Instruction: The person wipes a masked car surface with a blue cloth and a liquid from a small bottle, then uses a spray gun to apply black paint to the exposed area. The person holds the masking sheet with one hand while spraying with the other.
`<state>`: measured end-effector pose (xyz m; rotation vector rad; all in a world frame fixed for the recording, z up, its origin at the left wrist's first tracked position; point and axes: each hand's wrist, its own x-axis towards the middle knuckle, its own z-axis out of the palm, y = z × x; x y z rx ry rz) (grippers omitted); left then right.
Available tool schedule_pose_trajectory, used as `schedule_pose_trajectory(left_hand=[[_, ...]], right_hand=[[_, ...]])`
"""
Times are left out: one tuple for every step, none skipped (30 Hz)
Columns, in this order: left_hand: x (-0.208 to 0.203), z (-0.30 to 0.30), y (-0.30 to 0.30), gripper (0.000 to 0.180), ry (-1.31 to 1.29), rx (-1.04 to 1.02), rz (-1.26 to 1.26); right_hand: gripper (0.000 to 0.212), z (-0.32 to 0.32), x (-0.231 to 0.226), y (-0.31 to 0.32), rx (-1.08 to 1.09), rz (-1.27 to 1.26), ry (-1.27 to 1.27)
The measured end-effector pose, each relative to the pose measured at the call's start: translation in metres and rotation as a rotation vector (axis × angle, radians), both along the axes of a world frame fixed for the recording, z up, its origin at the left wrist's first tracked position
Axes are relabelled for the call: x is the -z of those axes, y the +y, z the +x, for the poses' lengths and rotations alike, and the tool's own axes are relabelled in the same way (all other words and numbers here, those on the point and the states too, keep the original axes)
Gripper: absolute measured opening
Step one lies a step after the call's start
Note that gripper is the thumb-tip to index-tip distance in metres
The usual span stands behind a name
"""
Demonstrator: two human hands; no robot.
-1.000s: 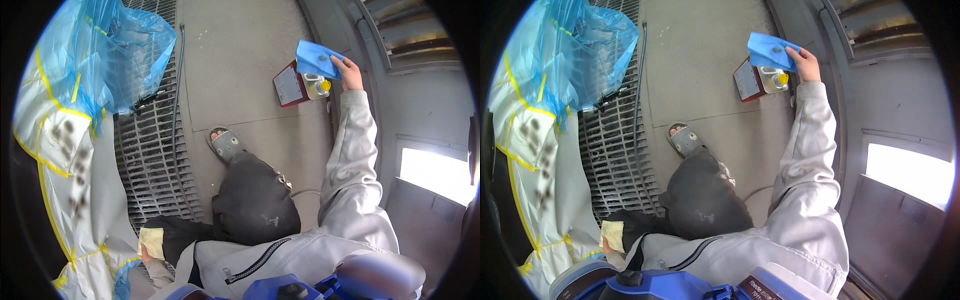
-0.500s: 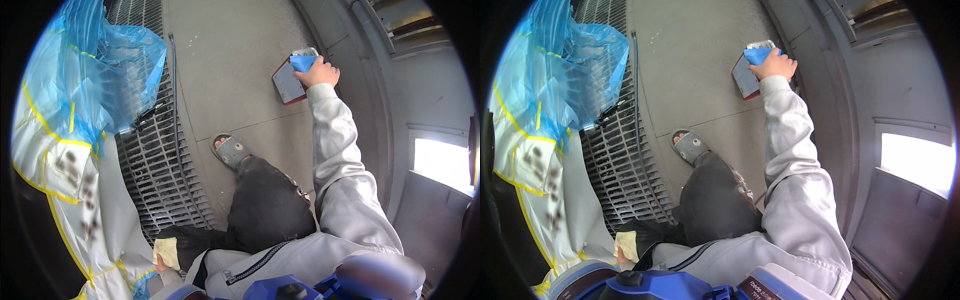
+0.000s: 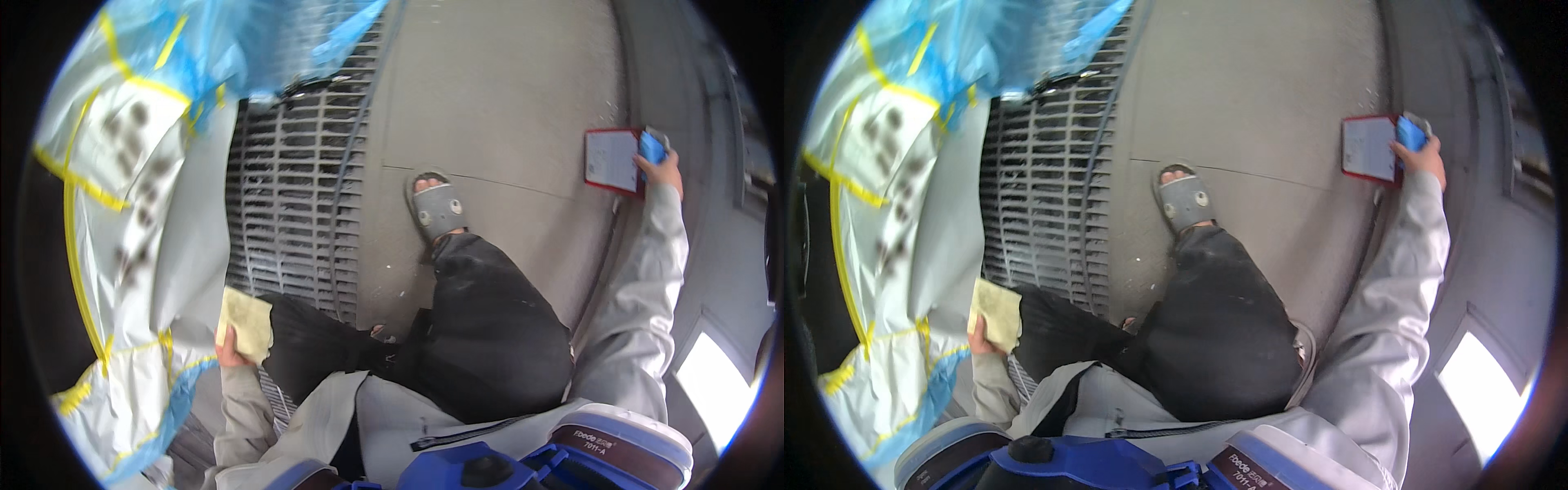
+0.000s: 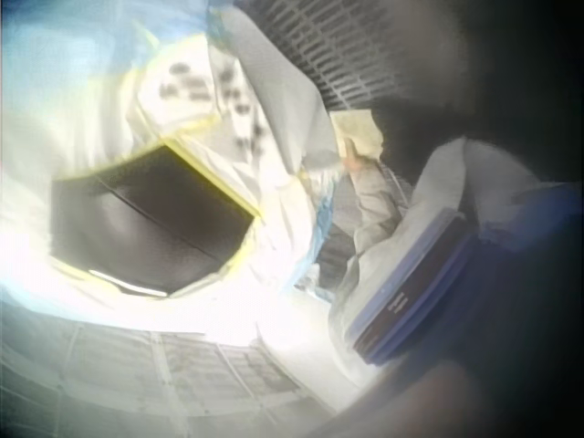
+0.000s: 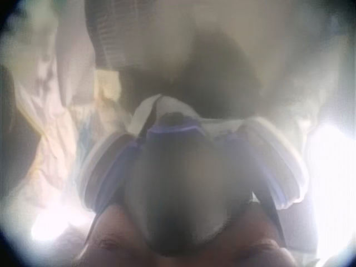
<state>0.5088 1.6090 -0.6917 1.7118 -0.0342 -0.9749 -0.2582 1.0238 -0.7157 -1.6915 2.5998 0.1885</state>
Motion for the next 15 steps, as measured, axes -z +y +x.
schedule_pose_trajectory(left_hand=[[-0.001,-0.008,-0.005,0.048,-0.002,-0.027,-0.032],[-0.002,-0.016,-0.01,0.047,0.003,-0.05,-0.062],[-0.003,-0.025,-0.015,0.047,0.028,-0.076,-0.095],[-0.005,-0.033,-0.018,0.047,0.055,-0.102,-0.124],[-0.006,-0.041,-0.021,0.047,0.083,-0.128,-0.167],[-0.007,-0.05,-0.023,0.047,0.13,-0.161,-0.164],[-0.009,-0.056,-0.024,0.046,0.175,-0.193,-0.174],[-0.01,-0.064,-0.026,0.046,0.202,-0.25,-0.173],[-0.011,-0.069,-0.027,0.046,0.224,-0.28,-0.129],[-0.011,-0.076,-0.029,0.037,0.215,-0.393,-0.057],[-0.012,-0.079,-0.03,0.028,0.35,-0.234,-0.311],[-0.011,-0.083,-0.03,0.025,0.479,-0.135,-0.526],[-0.012,-0.087,-0.029,0.025,0.48,-0.109,-0.511],[-0.013,-0.09,-0.026,0.026,0.475,-0.102,-0.503],[-0.014,-0.093,-0.023,0.028,0.468,-0.112,-0.483]], right_hand=[[0.114,-0.005,0.0,0.0,-0.036,-0.003,-0.004],[0.113,-0.005,0.001,0.003,-0.073,-0.021,0.022],[0.112,-0.002,-0.001,0.006,-0.048,0.009,0.01],[0.113,0.006,-0.002,0.011,-0.027,0.002,0.112],[0.113,0.016,-0.006,0.016,-0.016,-0.012,0.198],[0.111,0.031,-0.009,0.022,-0.03,-0.083,0.383],[0.1,0.049,-0.01,0.027,-0.147,-0.272,0.365],[0.089,0.072,-0.006,0.03,-0.286,-0.478,0.376],[0.074,0.097,-0.002,0.027,-0.425,-0.53,0.138],[0.059,0.122,0.004,0.025,-0.587,-0.598,-0.082],[0.037,0.154,0.021,0.022,-0.582,-0.52,-0.373],[0.031,0.187,0.038,0.015,-0.527,-0.361,-0.685],[0.028,0.224,0.059,0.007,-0.518,-0.245,-0.786],[0.03,0.259,0.077,-0.003,-0.458,-0.042,-0.927],[0.032,0.296,0.097,-0.012,-0.472,0.057,-1.006]])
